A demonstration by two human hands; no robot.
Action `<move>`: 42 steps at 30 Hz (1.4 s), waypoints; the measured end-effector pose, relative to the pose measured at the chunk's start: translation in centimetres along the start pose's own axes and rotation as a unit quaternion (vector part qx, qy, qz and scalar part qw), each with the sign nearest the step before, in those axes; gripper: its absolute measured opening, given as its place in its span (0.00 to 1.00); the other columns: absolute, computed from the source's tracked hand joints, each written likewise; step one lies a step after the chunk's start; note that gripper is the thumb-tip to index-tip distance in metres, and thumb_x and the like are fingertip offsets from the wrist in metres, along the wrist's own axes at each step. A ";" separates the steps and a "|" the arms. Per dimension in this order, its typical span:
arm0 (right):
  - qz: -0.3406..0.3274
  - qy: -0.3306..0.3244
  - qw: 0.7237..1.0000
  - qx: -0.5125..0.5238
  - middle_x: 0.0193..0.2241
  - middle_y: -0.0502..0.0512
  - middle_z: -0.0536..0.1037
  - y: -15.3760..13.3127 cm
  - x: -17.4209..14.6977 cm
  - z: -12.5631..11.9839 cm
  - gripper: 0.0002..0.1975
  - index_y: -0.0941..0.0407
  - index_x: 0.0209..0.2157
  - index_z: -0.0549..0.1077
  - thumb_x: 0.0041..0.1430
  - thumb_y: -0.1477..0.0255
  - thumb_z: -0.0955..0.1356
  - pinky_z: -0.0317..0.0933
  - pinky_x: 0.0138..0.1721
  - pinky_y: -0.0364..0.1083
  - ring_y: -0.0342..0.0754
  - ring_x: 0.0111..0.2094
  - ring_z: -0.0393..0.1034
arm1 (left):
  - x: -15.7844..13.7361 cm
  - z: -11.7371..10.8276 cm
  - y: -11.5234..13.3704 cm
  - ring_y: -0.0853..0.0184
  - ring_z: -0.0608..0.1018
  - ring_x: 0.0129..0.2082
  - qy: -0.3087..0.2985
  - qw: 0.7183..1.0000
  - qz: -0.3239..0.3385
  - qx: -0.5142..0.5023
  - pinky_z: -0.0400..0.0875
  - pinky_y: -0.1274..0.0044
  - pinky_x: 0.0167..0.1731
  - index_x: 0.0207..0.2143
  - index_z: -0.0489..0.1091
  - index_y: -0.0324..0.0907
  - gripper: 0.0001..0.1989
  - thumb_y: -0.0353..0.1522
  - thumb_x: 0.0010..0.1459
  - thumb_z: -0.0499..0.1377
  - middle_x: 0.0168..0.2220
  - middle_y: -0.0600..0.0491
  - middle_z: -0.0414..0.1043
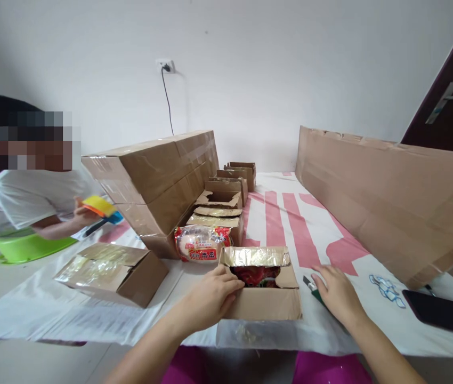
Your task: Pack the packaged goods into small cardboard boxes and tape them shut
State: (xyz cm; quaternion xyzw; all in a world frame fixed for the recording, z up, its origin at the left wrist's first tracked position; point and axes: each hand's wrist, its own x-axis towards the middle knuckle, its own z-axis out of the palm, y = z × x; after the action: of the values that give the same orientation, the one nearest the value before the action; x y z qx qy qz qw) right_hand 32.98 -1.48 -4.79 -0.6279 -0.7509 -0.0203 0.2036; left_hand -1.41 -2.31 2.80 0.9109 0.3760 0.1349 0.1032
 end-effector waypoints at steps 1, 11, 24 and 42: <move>-0.029 0.017 0.999 0.028 0.45 0.62 0.79 -1.4 0.6 -1.1 0.17 0.58 0.46 0.76 0.67 0.66 0.59 0.62 0.52 0.56 0.56 0.49 0.70 | 0.2 -0.1 0.1 0.60 0.73 0.36 -0.007 1.000 -0.008 0.027 0.66 0.66 0.42 0.38 0.74 0.44 0.10 0.26 0.55 0.55 0.34 0.49 0.76; -0.246 -0.151 0.957 -0.001 0.34 0.55 0.78 -11.6 3.4 -3.9 0.12 0.55 0.38 0.77 0.65 0.73 0.61 0.64 0.39 0.49 0.52 0.39 0.70 | 0.3 -0.1 0.4 0.50 0.68 0.46 -0.009 0.994 -0.031 0.101 0.63 0.59 0.48 0.33 0.74 0.43 0.12 0.41 0.50 0.65 0.38 0.45 0.70; -0.175 -0.051 0.973 -0.138 0.33 0.58 0.76 -8.8 3.0 -4.1 0.09 0.58 0.29 0.76 0.59 0.81 0.65 0.64 0.43 0.54 0.56 0.41 0.68 | -2.2 1.1 -2.1 0.50 0.70 0.48 0.117 0.968 -0.198 0.100 0.65 0.59 0.49 0.48 0.69 0.40 0.30 0.50 0.49 0.65 0.44 0.44 0.71; -0.246 -0.002 0.964 -0.096 0.65 0.58 0.60 -7.0 5.0 -0.8 0.27 0.56 0.60 0.66 0.59 0.84 0.61 0.66 0.51 0.55 0.55 0.53 0.67 | -1.9 2.2 -1.9 0.52 0.68 0.57 0.049 0.981 -0.178 0.065 0.65 0.62 0.57 0.57 0.66 0.41 0.30 0.42 0.54 0.65 0.59 0.41 0.64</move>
State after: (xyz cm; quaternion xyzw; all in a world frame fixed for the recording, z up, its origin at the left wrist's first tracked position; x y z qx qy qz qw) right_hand 25.95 1.47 -0.85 -0.4402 -0.8773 -0.1409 0.1298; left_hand -3.26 -2.52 -0.14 0.8266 0.5446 0.1338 0.0477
